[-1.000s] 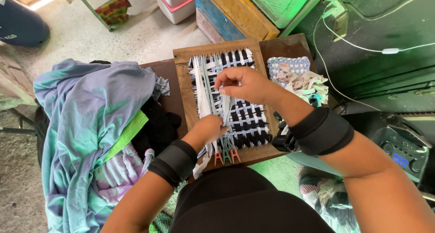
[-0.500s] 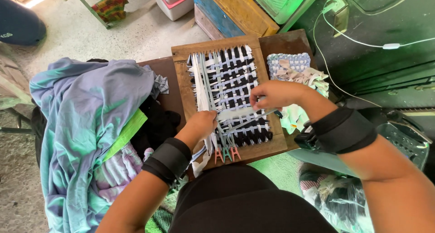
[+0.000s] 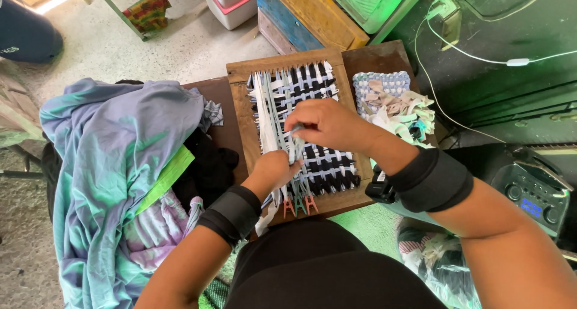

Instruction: The person weaves a mat on a wooden frame loom by passing a strip of white fabric through the warp threads, then shifting the fabric into place with clothespins.

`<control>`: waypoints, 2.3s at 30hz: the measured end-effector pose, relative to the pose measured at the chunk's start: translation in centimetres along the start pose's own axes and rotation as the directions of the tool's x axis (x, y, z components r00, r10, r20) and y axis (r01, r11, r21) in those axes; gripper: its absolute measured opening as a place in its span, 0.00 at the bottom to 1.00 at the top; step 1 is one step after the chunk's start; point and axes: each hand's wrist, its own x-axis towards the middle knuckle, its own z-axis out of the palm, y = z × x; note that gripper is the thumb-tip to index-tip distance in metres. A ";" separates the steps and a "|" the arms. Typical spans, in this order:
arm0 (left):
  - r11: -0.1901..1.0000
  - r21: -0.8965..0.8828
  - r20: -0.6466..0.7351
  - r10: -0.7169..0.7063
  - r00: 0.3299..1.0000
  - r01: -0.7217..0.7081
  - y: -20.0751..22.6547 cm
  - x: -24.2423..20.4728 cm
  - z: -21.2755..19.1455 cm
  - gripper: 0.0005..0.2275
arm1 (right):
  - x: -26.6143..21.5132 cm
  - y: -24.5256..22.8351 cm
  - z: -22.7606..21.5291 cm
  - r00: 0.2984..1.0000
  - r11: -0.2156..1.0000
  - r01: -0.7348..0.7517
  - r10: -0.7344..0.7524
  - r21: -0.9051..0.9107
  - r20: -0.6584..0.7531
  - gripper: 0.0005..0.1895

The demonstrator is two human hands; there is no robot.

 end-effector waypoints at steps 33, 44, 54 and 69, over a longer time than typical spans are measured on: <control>0.890 0.313 -0.173 0.397 0.902 -0.332 -3.7 -0.8 9.4 0.10 | -3.5 11.4 17.9 0.913 0.756 -0.198 0.374 -0.623 0.165 0.12; 0.925 0.253 -0.041 0.302 0.952 -0.282 -3.6 -0.4 8.6 0.15 | -1.6 14.9 20.5 0.878 0.714 -0.146 0.412 -0.684 0.243 0.05; 0.968 0.104 0.050 0.226 0.973 -0.230 -4.0 -0.4 7.1 0.23 | -0.9 16.7 15.9 0.762 0.895 -0.408 0.441 -0.179 0.474 0.11; 0.981 0.052 0.083 0.181 0.980 -0.185 -3.3 -0.9 5.7 0.25 | -0.4 19.5 11.5 0.717 0.429 -0.653 0.615 0.624 0.328 0.06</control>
